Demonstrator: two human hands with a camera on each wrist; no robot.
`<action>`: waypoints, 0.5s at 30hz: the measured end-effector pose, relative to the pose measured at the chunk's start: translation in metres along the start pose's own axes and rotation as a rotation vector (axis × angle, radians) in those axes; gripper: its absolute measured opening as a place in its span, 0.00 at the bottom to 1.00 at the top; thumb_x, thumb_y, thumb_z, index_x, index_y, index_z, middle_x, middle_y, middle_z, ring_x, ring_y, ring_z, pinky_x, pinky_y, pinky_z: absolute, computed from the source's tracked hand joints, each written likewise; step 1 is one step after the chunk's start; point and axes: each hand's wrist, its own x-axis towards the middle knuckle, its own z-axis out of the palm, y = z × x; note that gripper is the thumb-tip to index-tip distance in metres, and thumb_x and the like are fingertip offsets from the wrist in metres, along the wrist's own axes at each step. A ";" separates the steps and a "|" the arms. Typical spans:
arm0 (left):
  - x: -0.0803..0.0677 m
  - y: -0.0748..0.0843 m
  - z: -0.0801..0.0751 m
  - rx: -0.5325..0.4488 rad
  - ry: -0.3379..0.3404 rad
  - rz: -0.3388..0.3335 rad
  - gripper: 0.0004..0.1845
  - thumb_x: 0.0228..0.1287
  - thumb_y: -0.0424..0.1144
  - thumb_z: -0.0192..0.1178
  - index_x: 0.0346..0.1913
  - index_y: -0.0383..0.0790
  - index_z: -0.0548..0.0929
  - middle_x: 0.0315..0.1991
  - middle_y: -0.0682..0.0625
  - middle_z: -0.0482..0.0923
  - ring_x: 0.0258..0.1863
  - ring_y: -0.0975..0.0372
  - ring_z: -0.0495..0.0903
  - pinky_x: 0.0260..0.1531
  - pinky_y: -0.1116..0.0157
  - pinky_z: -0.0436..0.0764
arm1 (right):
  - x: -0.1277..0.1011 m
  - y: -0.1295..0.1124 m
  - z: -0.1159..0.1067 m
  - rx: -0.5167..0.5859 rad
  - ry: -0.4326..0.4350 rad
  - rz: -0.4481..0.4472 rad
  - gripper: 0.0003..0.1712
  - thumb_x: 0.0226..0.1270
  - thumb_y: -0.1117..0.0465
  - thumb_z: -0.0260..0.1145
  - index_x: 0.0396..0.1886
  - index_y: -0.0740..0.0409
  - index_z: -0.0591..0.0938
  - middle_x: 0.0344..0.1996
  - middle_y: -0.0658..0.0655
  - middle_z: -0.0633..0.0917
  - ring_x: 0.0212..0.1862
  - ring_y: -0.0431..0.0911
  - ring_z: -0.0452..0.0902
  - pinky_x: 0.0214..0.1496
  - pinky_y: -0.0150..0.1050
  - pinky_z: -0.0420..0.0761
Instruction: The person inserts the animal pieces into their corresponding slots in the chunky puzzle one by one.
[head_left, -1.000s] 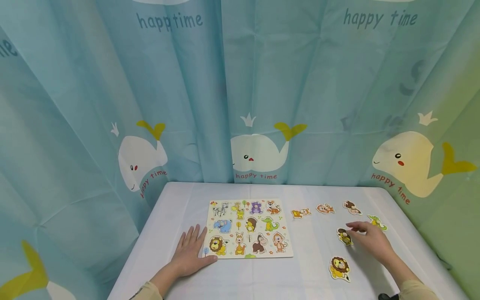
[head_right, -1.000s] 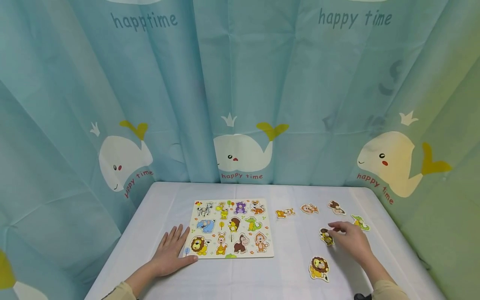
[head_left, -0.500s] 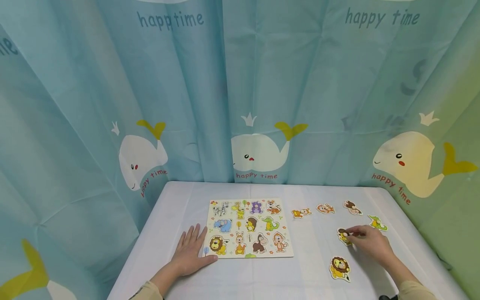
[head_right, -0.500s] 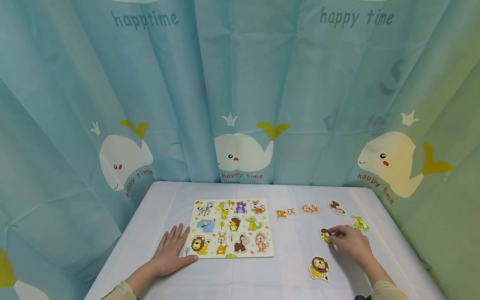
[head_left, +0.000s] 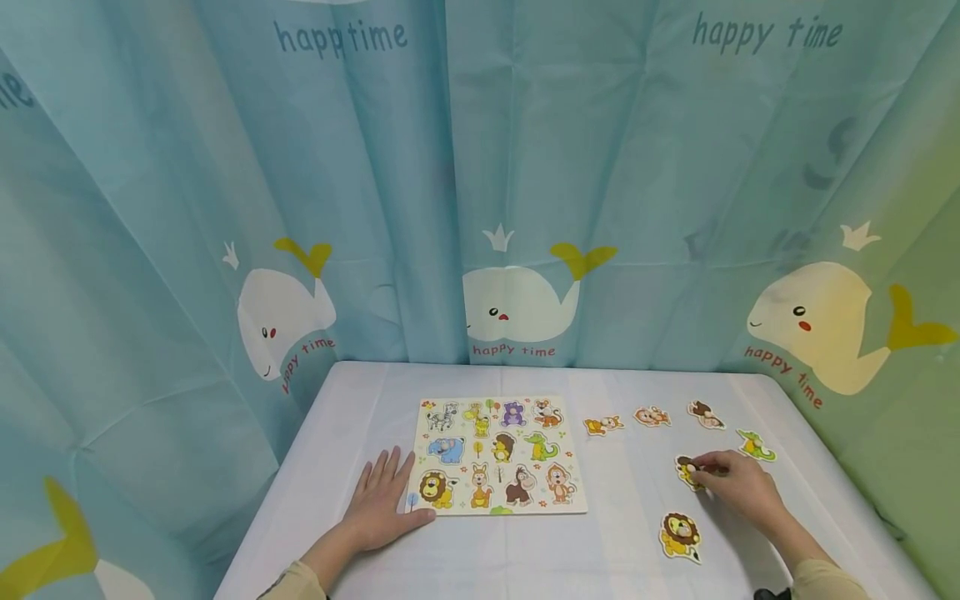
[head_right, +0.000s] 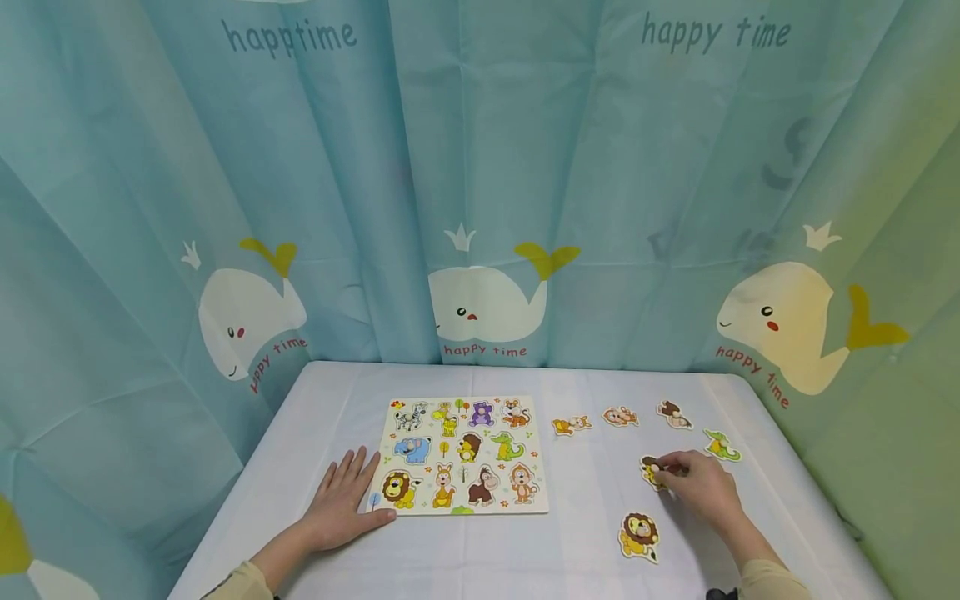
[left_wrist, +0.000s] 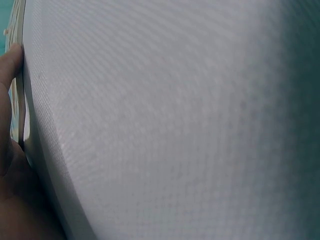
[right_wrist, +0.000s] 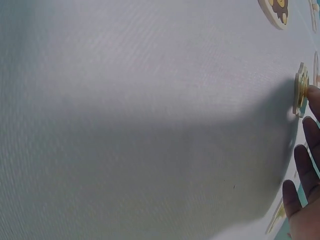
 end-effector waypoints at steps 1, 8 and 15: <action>0.000 0.000 0.000 -0.001 0.000 0.000 0.59 0.59 0.73 0.61 0.81 0.35 0.55 0.82 0.35 0.44 0.80 0.41 0.38 0.76 0.40 0.38 | 0.000 0.000 0.000 0.003 -0.002 0.004 0.18 0.64 0.54 0.75 0.46 0.62 0.88 0.40 0.56 0.87 0.42 0.50 0.82 0.39 0.45 0.76; 0.001 0.000 0.000 0.003 -0.001 0.000 0.59 0.60 0.72 0.61 0.81 0.35 0.55 0.82 0.35 0.44 0.80 0.41 0.38 0.76 0.40 0.37 | 0.003 0.001 0.002 0.014 -0.017 0.028 0.18 0.65 0.54 0.74 0.46 0.63 0.88 0.41 0.58 0.87 0.41 0.50 0.81 0.37 0.43 0.77; 0.000 0.001 -0.001 -0.018 0.004 0.003 0.59 0.60 0.72 0.62 0.81 0.35 0.55 0.82 0.34 0.44 0.80 0.40 0.38 0.76 0.40 0.37 | 0.003 -0.002 0.001 0.018 -0.028 0.046 0.18 0.66 0.55 0.74 0.46 0.64 0.87 0.40 0.57 0.86 0.40 0.48 0.80 0.35 0.42 0.77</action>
